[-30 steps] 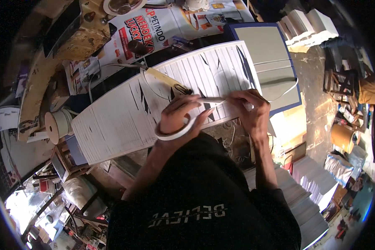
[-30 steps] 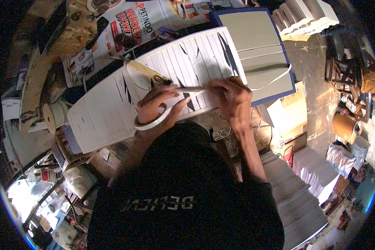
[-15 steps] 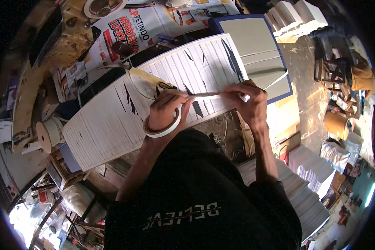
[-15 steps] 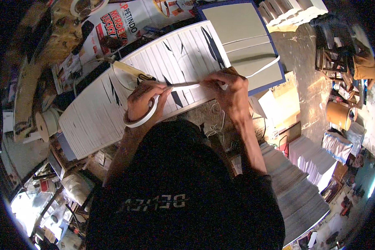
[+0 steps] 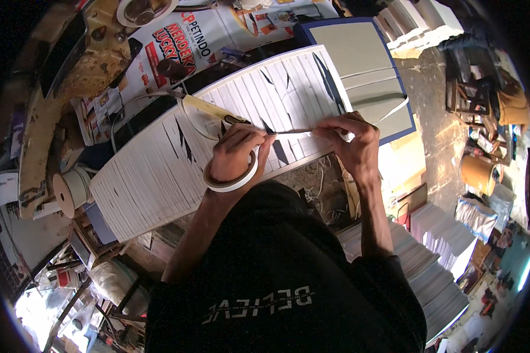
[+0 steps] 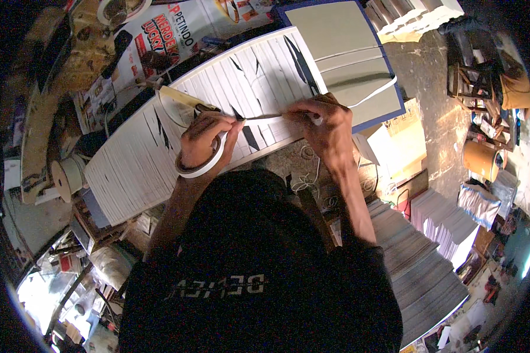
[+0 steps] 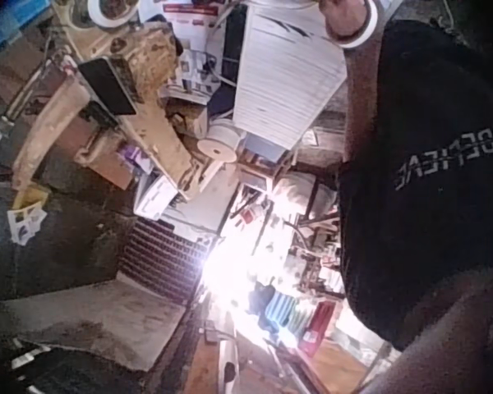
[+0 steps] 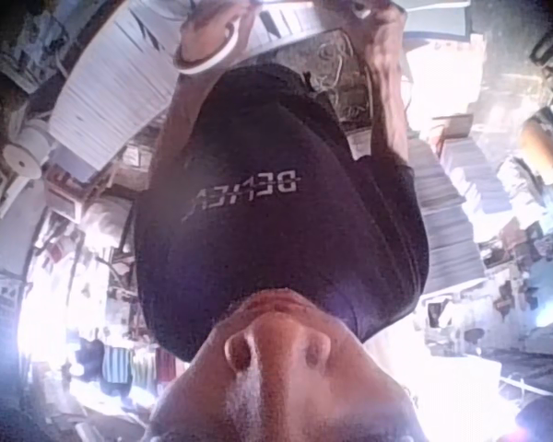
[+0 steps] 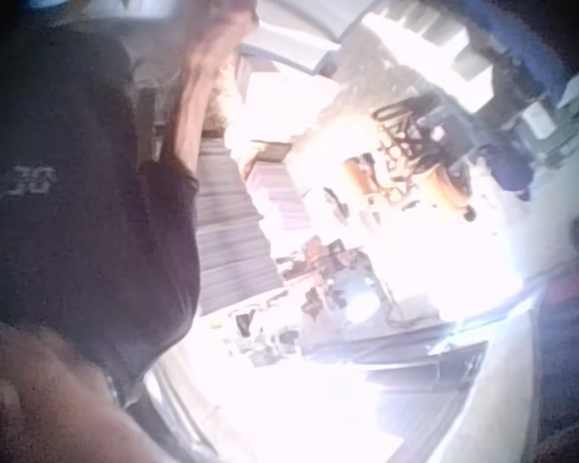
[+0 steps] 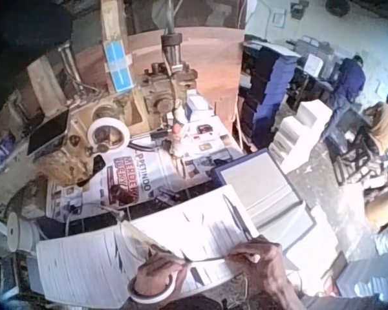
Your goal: The person applies a long strip of white tape across a stack of papers by hand, smoothing the tape down and repositioning the spool as needed.
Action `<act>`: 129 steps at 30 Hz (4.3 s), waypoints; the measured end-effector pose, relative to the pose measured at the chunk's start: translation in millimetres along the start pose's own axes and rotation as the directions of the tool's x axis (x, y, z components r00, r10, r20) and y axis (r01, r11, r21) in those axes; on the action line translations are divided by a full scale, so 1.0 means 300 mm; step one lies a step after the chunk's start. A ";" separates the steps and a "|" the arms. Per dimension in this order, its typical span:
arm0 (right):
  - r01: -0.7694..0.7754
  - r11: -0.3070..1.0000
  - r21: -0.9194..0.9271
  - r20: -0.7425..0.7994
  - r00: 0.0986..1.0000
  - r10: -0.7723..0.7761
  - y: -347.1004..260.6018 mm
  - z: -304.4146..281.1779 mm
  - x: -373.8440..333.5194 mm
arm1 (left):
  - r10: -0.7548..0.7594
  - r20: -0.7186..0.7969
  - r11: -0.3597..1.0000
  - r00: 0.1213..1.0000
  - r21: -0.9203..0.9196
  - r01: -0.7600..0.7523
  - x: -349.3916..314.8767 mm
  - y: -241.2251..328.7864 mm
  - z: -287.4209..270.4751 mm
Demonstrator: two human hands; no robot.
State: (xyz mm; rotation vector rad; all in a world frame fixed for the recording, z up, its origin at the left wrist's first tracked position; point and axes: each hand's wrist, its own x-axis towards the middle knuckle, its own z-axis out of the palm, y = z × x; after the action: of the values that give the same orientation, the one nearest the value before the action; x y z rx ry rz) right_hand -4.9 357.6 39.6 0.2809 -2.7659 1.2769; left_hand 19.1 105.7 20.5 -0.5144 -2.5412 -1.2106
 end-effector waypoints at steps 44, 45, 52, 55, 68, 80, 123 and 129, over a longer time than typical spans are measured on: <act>-0.075 0.982 0.171 0.004 0.997 0.075 -0.173 0.107 -0.019 | -0.027 0.033 0.999 0.999 -0.047 0.028 -0.008 -0.009 -0.009; -0.055 0.990 0.133 -0.013 0.998 0.057 -0.174 0.147 -0.022 | -0.025 0.031 0.999 0.999 -0.043 0.026 -0.014 -0.012 -0.012; -0.060 0.991 0.123 -0.052 0.996 0.066 -0.073 0.104 -0.043 | -0.095 0.018 0.993 0.995 -0.074 0.096 -0.026 0.011 -0.047; -0.088 0.989 0.121 -0.041 0.995 0.094 -0.047 0.050 -0.033 | -0.026 0.101 0.994 0.995 -0.102 0.037 -0.034 -0.005 -0.036; -0.073 0.993 0.089 -0.068 0.995 0.079 -0.030 0.030 -0.032 | -0.003 0.064 0.990 0.998 -0.142 0.012 0.002 0.013 0.006; -0.069 0.992 0.109 -0.064 0.995 0.076 -0.142 0.147 -0.050 | 0.009 0.030 0.998 1.000 0.059 -0.011 -0.043 0.063 0.002; -0.091 0.994 -0.056 -0.130 0.988 0.083 -0.011 0.030 0.018 | -0.182 0.145 0.959 0.973 -0.190 0.208 0.056 0.072 0.020; -0.070 0.979 0.190 0.007 0.998 0.070 -0.084 0.110 0.015 | -0.117 0.100 0.984 0.988 -0.120 0.129 0.042 0.035 0.049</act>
State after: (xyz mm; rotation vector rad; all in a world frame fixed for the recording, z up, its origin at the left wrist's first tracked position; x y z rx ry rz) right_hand -4.0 315.9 37.5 0.1964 -2.6781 1.5623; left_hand 10.9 125.7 23.7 -0.4566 -2.6198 -1.4308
